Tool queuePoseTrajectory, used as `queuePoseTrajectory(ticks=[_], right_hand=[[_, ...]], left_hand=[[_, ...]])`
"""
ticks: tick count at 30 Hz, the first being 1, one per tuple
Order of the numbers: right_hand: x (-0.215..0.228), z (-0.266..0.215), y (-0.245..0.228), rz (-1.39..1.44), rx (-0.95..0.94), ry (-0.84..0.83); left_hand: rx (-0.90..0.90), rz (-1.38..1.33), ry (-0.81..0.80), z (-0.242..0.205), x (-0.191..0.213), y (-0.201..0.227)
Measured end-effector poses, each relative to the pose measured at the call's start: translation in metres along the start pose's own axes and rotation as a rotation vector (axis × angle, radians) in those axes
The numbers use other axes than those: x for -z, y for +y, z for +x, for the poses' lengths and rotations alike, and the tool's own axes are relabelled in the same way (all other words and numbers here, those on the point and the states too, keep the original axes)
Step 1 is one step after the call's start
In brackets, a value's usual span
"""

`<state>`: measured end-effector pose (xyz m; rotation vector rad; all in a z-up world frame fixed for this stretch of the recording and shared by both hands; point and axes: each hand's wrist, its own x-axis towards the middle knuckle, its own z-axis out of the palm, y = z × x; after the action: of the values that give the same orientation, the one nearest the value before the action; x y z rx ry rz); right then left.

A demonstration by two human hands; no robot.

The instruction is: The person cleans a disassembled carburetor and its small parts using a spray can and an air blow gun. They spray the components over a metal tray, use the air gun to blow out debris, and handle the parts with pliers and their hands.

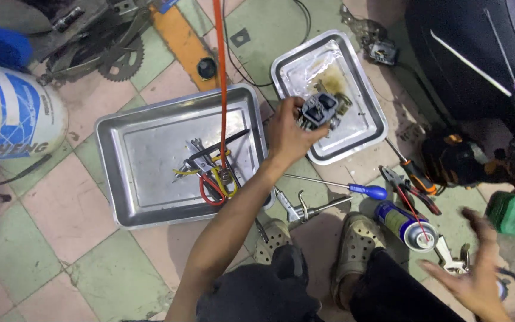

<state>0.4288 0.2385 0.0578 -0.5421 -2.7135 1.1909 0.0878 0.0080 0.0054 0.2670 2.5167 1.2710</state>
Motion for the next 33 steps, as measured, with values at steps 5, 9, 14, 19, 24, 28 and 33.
queuePoseTrajectory(ticks=[5, 9, 14, 19, 24, 28, 33], right_hand=[[0.003, 0.077, -0.081, 0.229, -0.190, -0.003], [-0.064, 0.159, -0.130, 0.641, -0.516, -0.398], [-0.159, 0.178, -0.102, 0.991, -0.479, -0.364], [-0.186, 0.188, -0.090, 1.001, -0.424, -0.387], [-0.150, 0.203, -0.164, 0.828, -0.385, -0.618], [-0.148, 0.227, -0.159, 0.705, -0.345, -0.767], [-0.147, 0.250, -0.187, 0.534, -0.299, -0.926]], left_hand=[[-0.119, -0.005, -0.032, -0.037, 0.028, 0.005], [-0.364, -0.081, 0.137, -0.057, 0.034, 0.002], [-0.436, -0.239, 0.414, -0.069, 0.036, -0.006], [-0.384, -0.231, 0.437, -0.087, 0.068, -0.006], [0.042, -0.371, 0.073, -0.087, 0.119, -0.020], [0.123, -0.778, -0.150, -0.081, 0.138, -0.016], [0.198, -0.716, -0.264, -0.076, 0.171, -0.006]])
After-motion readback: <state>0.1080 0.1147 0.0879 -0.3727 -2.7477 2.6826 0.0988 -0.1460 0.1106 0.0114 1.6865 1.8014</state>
